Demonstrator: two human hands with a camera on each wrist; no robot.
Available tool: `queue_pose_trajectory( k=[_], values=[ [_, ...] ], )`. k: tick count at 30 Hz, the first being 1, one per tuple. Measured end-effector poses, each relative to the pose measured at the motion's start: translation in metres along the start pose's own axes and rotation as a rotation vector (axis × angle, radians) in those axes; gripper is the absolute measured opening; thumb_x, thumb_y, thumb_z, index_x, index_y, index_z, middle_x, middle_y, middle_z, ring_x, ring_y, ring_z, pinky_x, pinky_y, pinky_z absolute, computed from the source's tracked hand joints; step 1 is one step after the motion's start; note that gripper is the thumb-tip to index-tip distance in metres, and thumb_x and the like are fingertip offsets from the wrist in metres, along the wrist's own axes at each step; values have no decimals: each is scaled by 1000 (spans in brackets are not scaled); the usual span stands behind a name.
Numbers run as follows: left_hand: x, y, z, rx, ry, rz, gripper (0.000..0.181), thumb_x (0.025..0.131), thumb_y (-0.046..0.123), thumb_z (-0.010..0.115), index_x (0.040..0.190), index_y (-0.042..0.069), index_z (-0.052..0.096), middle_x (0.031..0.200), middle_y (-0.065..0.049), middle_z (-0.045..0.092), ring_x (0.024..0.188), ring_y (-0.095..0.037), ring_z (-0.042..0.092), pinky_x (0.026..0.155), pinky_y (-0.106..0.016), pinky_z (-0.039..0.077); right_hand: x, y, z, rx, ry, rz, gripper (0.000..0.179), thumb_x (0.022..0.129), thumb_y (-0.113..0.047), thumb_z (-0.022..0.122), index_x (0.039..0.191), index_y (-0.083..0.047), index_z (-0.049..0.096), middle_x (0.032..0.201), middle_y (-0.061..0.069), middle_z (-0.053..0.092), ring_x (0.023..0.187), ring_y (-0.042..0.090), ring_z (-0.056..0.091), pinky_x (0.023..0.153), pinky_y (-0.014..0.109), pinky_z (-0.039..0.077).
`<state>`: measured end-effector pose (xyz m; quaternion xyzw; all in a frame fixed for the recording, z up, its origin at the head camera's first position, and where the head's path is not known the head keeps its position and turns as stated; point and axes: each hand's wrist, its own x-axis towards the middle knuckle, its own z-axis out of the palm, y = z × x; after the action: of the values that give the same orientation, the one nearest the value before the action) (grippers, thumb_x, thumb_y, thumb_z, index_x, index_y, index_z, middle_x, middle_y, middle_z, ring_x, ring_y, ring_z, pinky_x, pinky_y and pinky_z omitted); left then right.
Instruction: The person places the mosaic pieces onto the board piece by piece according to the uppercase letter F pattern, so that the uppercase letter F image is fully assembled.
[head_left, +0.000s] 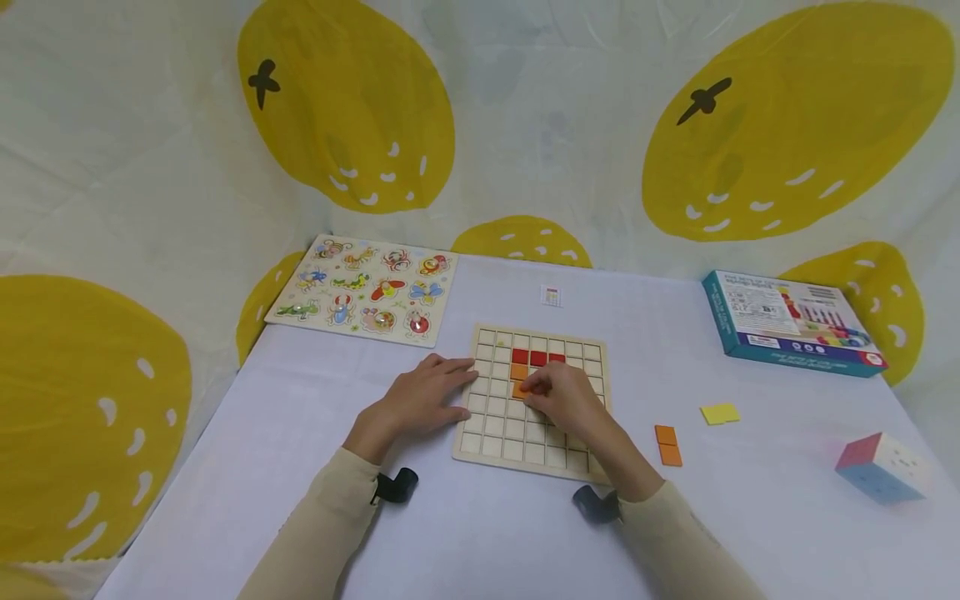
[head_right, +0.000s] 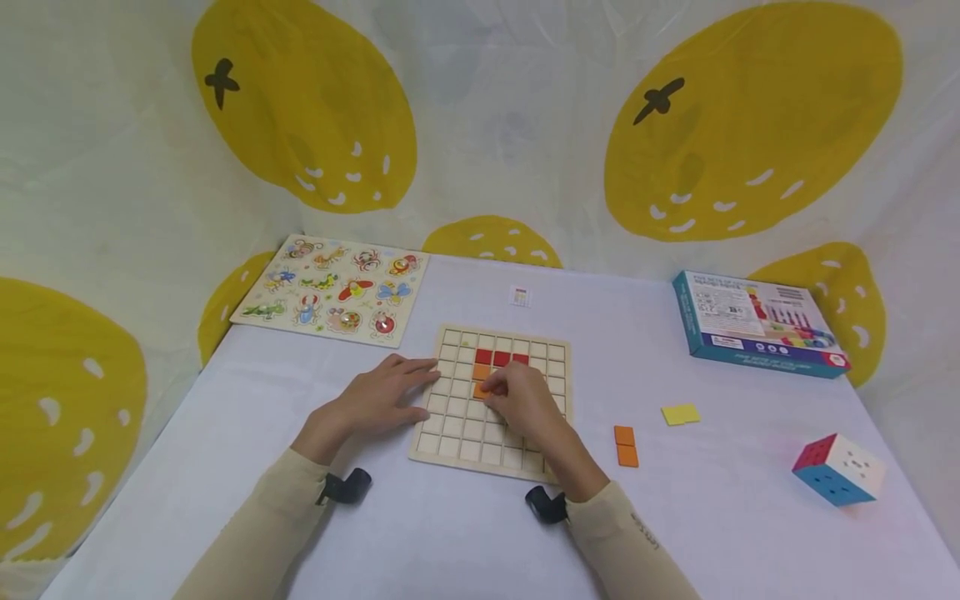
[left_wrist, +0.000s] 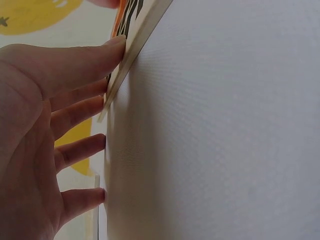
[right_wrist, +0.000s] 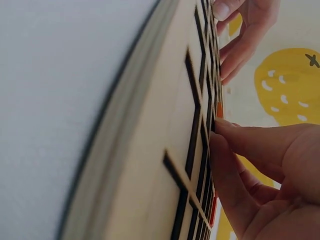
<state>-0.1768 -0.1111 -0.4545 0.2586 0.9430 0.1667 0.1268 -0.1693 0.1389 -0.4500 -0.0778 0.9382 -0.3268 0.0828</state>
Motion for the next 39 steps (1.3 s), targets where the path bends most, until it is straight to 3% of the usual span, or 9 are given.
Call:
queue_pose_trajectory(
  k=[16,24,39],
  values=[
    [-1,0,0,-11,0,-4,62,92,41,73,149,22,54,164,7,42,141,-21,45,103,-49,52,1,-3,5,-51,59,-71,11,81,-9,85,92,-10,82,89,3,74,81,14,62,75,26,51],
    [-1,0,0,-6,1,-1,62,92,41,73,149,22,55,164,6,42,142,-22,44,103,-50,52,0,-4,6,-42,62,-40,12,81,-10,85,93,-10,82,91,3,73,83,14,62,75,26,52],
    [-1,0,0,-9,2,5,62,92,41,73,149,21,55,164,6,42,142,-22,44,104,-50,52,-2,-5,7,-46,63,-56,13,81,-10,85,93,-10,83,89,2,73,83,14,63,77,27,54]
  ],
)
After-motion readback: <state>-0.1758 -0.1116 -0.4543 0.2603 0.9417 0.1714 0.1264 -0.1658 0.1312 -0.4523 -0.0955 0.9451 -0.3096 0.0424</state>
